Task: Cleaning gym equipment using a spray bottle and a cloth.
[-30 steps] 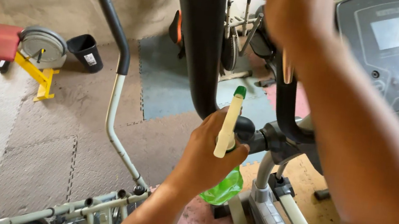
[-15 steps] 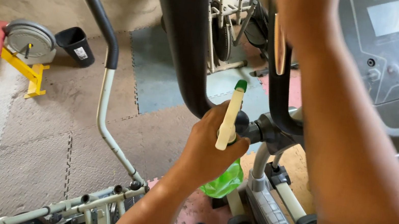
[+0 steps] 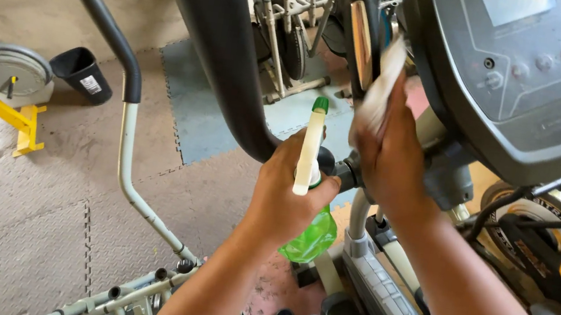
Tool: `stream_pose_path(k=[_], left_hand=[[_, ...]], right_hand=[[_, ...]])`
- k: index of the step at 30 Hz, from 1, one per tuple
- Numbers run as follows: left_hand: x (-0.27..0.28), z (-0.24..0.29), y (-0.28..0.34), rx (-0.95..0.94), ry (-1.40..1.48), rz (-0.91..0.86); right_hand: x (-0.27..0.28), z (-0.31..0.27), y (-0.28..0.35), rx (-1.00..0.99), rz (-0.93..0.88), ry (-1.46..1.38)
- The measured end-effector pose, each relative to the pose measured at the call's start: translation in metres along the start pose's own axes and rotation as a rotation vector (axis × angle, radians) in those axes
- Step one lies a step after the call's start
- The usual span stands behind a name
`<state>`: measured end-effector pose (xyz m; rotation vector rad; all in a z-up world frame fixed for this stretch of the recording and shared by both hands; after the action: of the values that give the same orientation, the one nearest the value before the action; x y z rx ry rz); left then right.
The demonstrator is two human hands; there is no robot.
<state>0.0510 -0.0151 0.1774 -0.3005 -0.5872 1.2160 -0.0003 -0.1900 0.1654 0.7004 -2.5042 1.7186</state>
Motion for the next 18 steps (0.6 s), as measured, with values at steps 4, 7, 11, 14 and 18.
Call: stream_pose_path(k=[4,7,11,14,18], left_hand=[[0.003,0.001,0.000,-0.011,0.009,-0.055],[0.005,-0.004,0.003,-0.048,0.024,-0.101],[0.006,-0.003,-0.003,-0.073,-0.042,-0.236],[0.009,-0.002,-0.002,-0.039,0.029,-0.268],[0.009,0.002,0.005,-0.042,-0.007,-0.284]], right_hand=[[0.019,0.007,0.026,-0.043,-0.099,0.232],[0.031,0.033,0.035,-0.279,-0.267,0.189],[0.053,0.025,0.049,0.384,-0.230,0.369],[0.058,0.024,0.059,0.509,-0.133,0.453],[0.046,0.028,0.078,0.407,-0.103,0.406]])
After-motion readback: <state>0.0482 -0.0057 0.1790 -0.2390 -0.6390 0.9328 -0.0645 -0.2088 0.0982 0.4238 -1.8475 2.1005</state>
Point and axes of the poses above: each hand's wrist, its own y-axis away from the middle knuckle, its own x-axis out of the back of the hand, z = x × y, the point moved 5 cm from there along -y, towards the middle knuckle, and after that the axes turned 11 degrees about z, right-handed, at the moved point
